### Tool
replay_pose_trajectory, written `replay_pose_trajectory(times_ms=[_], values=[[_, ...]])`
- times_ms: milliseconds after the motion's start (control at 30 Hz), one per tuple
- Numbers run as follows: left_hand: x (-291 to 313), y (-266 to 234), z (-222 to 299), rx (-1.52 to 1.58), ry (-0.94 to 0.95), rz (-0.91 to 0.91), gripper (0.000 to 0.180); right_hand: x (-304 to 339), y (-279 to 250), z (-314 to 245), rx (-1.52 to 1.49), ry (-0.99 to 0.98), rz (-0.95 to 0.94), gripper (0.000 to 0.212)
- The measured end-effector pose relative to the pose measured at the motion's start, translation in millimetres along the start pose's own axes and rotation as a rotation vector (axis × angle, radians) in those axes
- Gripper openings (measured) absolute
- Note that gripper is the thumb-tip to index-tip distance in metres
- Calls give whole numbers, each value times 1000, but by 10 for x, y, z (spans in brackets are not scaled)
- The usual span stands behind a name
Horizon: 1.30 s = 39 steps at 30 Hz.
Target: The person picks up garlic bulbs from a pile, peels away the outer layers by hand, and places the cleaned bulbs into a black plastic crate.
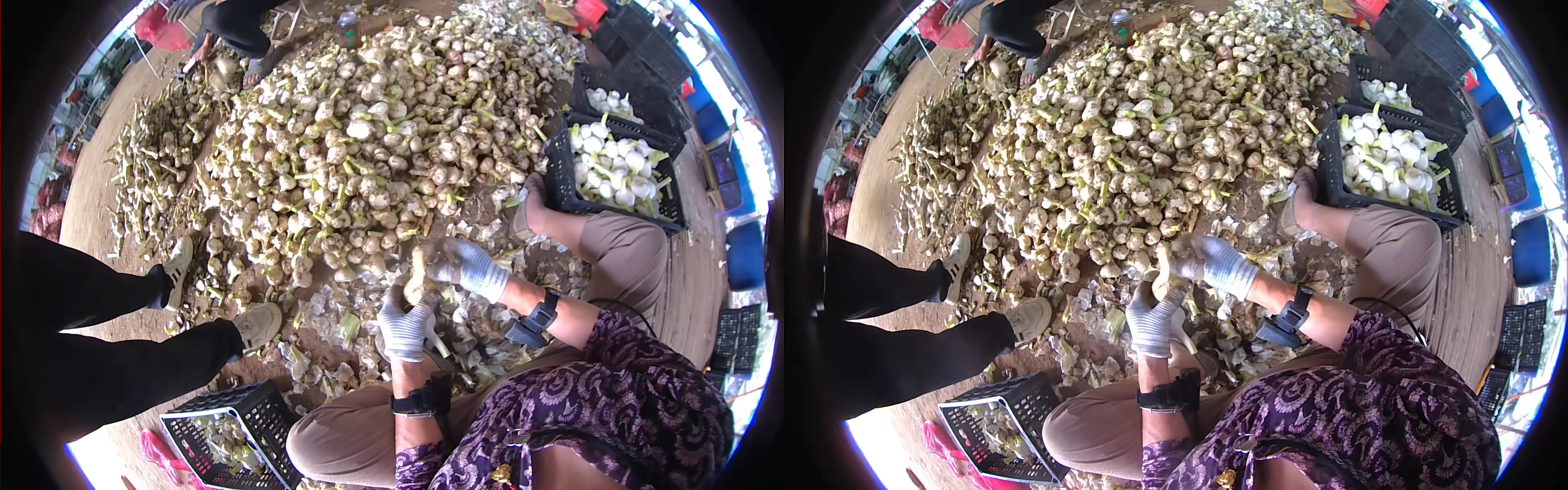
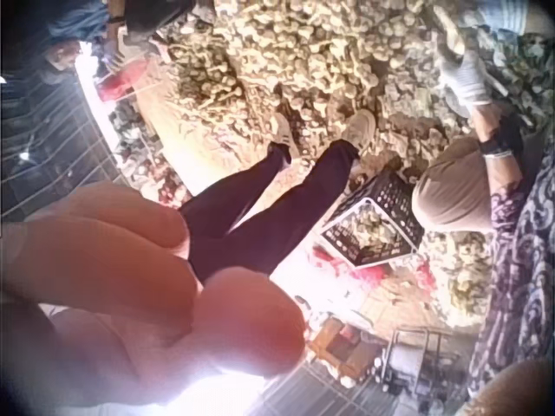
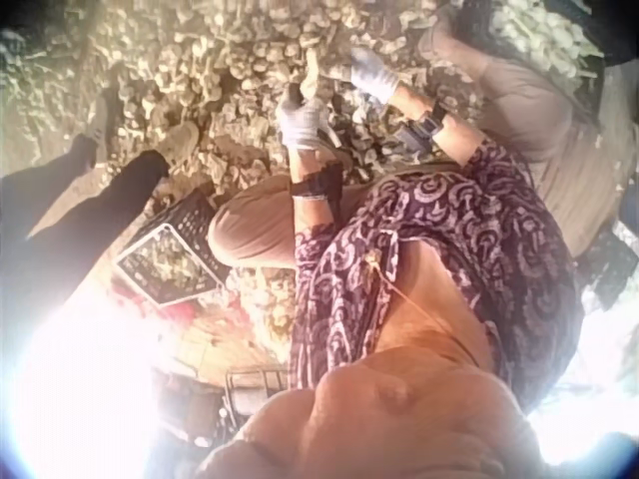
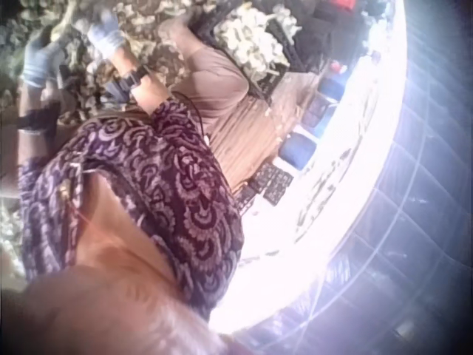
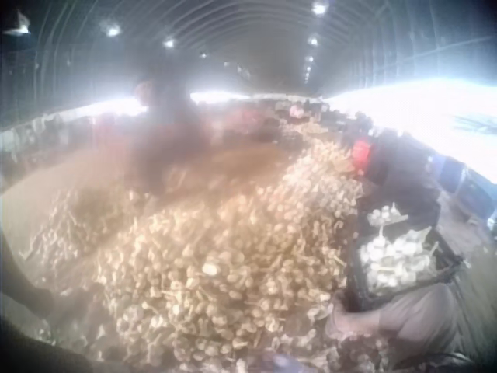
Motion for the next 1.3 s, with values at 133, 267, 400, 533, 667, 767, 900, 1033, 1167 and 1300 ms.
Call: replay_pose_trajectory(times_ms=[133,267,400,533,667,767,900,1033,1167,1300], values=[[67,144,147,-447,181,-11,54,32,26,-196,185,-102,6,53],[120,91,188,-854,353,87,57,48,-6,-144,204,-87,131,49],[200,171,316,-1154,550,186,57,76,-58,-30,103,-18,154,48],[137,75,209,-830,253,73,60,81,-53,-16,-54,-24,52,51],[152,66,79,-50,-64,-204,52,108,-86,-61,-308,38,-169,50],[245,154,67,137,-177,-303,52,193,-133,-328,-73,-23,-184,48],[291,223,-34,318,-334,-405,61,248,-136,-409,64,4,-137,51],[159,184,11,143,-30,-211,68,203,-172,-268,-276,11,21,41],[193,227,101,134,121,-121,71,220,-69,-195,-722,191,16,41],[237,104,51,328,-59,-90,58,213,-33,-260,-153,168,76,28]])
Point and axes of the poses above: each hand's wrist, its own x-axis away from the middle knuckle, its own y-axis out of the palm, z = x × y, the point moved 7 cm from there along -x, towards the middle knuckle, and after that the axes turned 8 degrees about z, right-handed, at the moved point
